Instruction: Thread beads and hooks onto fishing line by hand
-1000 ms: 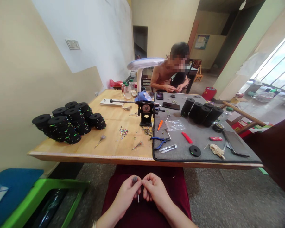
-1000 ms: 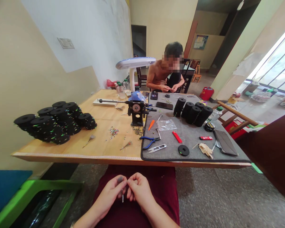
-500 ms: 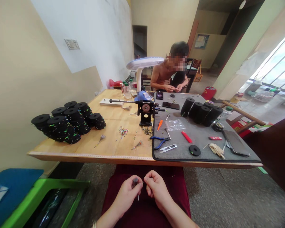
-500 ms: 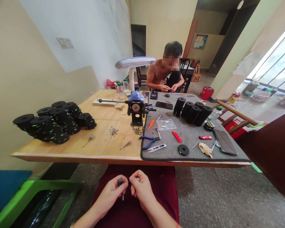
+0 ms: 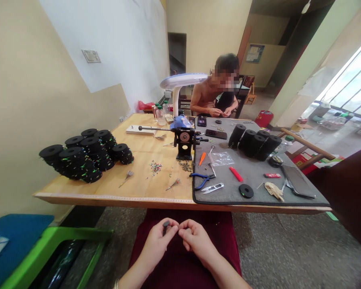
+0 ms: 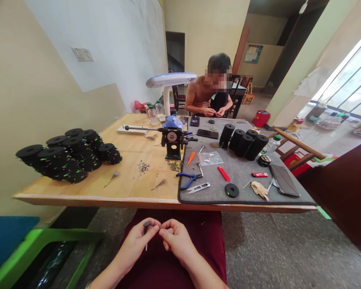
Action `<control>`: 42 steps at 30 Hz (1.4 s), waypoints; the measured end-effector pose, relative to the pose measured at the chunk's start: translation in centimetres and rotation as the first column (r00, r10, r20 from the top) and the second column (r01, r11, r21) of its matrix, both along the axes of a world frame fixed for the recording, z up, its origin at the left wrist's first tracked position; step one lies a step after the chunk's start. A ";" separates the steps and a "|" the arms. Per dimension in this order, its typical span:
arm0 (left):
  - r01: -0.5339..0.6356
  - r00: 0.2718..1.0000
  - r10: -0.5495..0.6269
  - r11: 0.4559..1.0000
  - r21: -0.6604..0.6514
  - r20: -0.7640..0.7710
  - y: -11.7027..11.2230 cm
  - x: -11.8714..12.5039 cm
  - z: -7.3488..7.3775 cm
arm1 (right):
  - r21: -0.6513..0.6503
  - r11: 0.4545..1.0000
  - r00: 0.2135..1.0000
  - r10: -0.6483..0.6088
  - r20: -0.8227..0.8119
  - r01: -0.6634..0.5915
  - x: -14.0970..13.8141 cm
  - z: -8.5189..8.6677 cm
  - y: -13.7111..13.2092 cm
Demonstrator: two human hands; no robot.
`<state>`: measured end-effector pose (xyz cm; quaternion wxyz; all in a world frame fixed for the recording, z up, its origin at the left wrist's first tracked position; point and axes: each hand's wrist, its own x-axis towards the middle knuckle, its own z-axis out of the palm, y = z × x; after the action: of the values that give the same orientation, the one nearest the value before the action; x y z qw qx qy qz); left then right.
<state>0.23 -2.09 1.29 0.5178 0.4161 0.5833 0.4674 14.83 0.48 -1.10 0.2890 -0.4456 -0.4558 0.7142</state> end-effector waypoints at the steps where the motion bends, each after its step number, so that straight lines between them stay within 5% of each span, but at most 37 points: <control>1: -0.017 0.999 0.017 1.000 0.001 0.027 0.0 0.0 0.1 | 0.001 1.000 1.000 0.020 0.013 -0.020 0.0 0.0 0.0; 6: -0.034 0.999 0.034 0.999 0.002 0.032 0.0 0.0 0.0 | 0.021 0.998 0.995 0.064 0.081 -0.066 -0.3 -0.1 -0.1; 18: -0.195 0.980 0.194 0.981 0.013 0.049 0.8 -1.8 -1.3 | 0.023 0.999 0.997 -0.048 0.054 0.047 -0.1 0.3 -0.2; 26: -0.001 0.983 0.022 0.993 -0.116 0.181 0.0 -2.3 -0.2 | -0.011 0.996 0.996 -0.089 0.015 0.089 0.3 1.1 -0.1; 32: 0.063 0.971 -0.026 0.987 -0.151 0.237 0.1 -0.6 1.0 | 0.133 0.990 0.996 -0.058 0.061 0.049 0.1 0.7 -0.1; 42: 0.099 0.995 -0.097 0.995 0.031 -0.036 1.1 -0.7 1.3 | 0.162 0.986 0.994 0.030 0.106 -0.047 1.2 0.9 0.6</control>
<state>-0.49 -1.01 2.64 0.5231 0.4607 0.5632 0.4438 15.99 1.05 -0.15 0.2870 -0.4476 -0.5361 0.6556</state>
